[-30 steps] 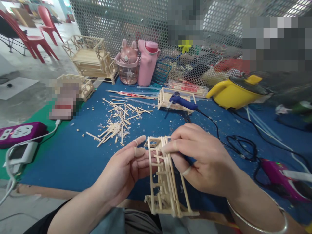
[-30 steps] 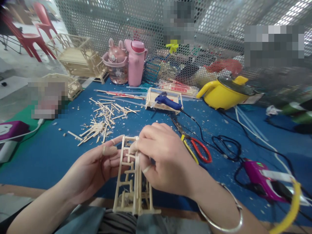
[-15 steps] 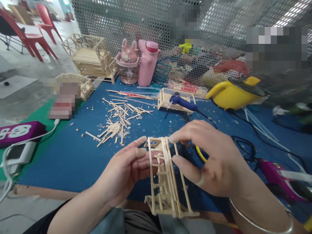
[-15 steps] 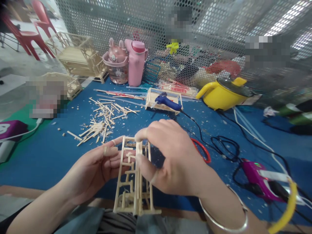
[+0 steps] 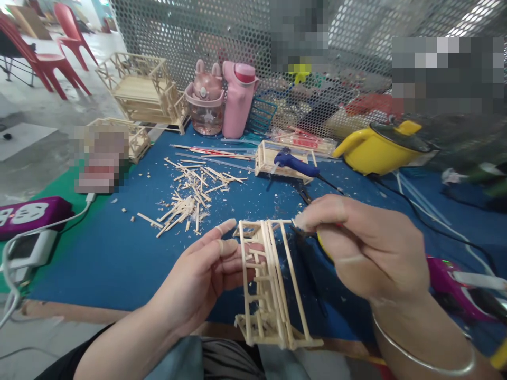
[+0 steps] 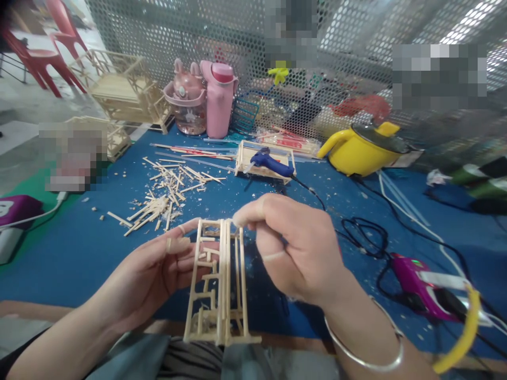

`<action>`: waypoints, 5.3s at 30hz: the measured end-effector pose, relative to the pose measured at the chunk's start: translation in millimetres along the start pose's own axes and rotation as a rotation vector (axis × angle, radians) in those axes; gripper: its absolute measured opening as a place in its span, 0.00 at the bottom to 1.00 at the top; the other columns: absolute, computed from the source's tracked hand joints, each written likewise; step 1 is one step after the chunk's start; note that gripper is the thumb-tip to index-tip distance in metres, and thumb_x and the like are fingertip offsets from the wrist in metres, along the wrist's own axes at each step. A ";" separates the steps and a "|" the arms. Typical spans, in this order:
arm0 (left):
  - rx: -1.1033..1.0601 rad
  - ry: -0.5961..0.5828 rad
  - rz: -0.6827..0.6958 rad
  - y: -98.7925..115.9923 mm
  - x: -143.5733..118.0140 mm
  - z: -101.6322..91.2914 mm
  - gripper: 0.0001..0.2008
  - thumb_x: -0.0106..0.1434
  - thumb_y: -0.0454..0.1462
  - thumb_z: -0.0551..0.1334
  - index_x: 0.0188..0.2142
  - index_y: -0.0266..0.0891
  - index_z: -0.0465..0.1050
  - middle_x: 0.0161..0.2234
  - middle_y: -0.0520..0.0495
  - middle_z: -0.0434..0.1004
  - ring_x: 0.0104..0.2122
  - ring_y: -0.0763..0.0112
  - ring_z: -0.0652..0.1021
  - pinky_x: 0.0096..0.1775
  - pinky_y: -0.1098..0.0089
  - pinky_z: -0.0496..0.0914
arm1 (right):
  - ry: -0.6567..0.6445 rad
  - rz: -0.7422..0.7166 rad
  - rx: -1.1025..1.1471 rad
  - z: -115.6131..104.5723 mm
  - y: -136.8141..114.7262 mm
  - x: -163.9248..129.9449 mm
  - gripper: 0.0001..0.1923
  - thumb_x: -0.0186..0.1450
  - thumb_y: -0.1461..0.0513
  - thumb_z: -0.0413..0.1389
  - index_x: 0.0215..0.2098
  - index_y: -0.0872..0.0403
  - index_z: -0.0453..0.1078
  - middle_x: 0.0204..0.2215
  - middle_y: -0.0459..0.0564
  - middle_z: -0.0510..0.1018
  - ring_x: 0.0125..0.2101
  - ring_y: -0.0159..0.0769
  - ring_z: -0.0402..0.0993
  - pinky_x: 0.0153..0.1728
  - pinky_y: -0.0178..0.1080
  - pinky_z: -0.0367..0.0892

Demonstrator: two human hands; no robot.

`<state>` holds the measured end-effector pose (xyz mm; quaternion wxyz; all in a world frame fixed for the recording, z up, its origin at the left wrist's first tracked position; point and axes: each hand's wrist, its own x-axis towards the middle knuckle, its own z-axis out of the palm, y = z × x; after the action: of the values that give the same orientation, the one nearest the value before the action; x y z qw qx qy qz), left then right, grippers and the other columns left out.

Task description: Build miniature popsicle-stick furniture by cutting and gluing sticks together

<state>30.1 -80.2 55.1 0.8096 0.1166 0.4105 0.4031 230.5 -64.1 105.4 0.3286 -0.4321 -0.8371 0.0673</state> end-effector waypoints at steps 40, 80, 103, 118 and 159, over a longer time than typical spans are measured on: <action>0.209 -0.012 0.834 -1.8 -12.1 -15.7 0.20 0.60 0.35 0.66 0.50 0.44 0.65 0.25 0.56 0.75 0.25 0.79 0.75 0.29 0.79 0.73 | 0.010 -0.278 -0.049 7.5 -10.5 14.5 0.19 0.65 0.65 0.56 0.55 0.52 0.66 0.49 0.52 0.76 0.48 0.38 0.73 0.49 0.43 0.69; 1.115 0.076 1.035 36.6 63.1 -21.7 0.22 0.68 0.49 0.49 0.21 0.40 0.61 0.18 0.54 0.60 0.21 0.74 0.63 0.27 0.72 0.58 | 0.438 -0.178 -0.422 33.5 87.3 -29.4 0.03 0.63 0.66 0.58 0.35 0.52 0.72 0.29 0.48 0.79 0.32 0.37 0.76 0.38 0.40 0.69; 0.961 0.029 0.581 23.7 47.9 -1.9 0.25 0.64 0.55 0.54 0.22 0.37 0.66 0.17 0.55 0.60 0.18 0.77 0.61 0.23 0.74 0.57 | -0.223 -0.106 0.424 23.8 44.0 21.7 0.05 0.67 0.64 0.54 0.34 0.55 0.72 0.30 0.46 0.72 0.34 0.30 0.69 0.38 0.35 0.64; 0.758 -0.251 0.403 22.1 33.8 5.2 0.17 0.53 0.49 0.68 0.24 0.36 0.73 0.15 0.57 0.59 0.17 0.82 0.55 0.20 0.76 0.50 | -0.129 -0.206 0.297 27.8 31.3 16.6 0.05 0.67 0.62 0.54 0.35 0.53 0.71 0.31 0.46 0.75 0.34 0.32 0.70 0.39 0.38 0.63; 0.284 -0.147 0.177 13.0 26.9 1.5 0.35 0.56 0.35 0.67 0.59 0.32 0.52 0.27 0.49 0.78 0.28 0.73 0.78 0.36 0.72 0.72 | -0.081 -0.128 -0.161 27.8 -1.7 6.7 0.11 0.60 0.69 0.54 0.21 0.53 0.69 0.19 0.41 0.73 0.24 0.29 0.67 0.45 0.44 0.56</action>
<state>33.1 -51.4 47.5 0.7740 0.2944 0.3913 0.4014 209.7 -55.2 87.8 0.2625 -0.3998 -0.8782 -0.0039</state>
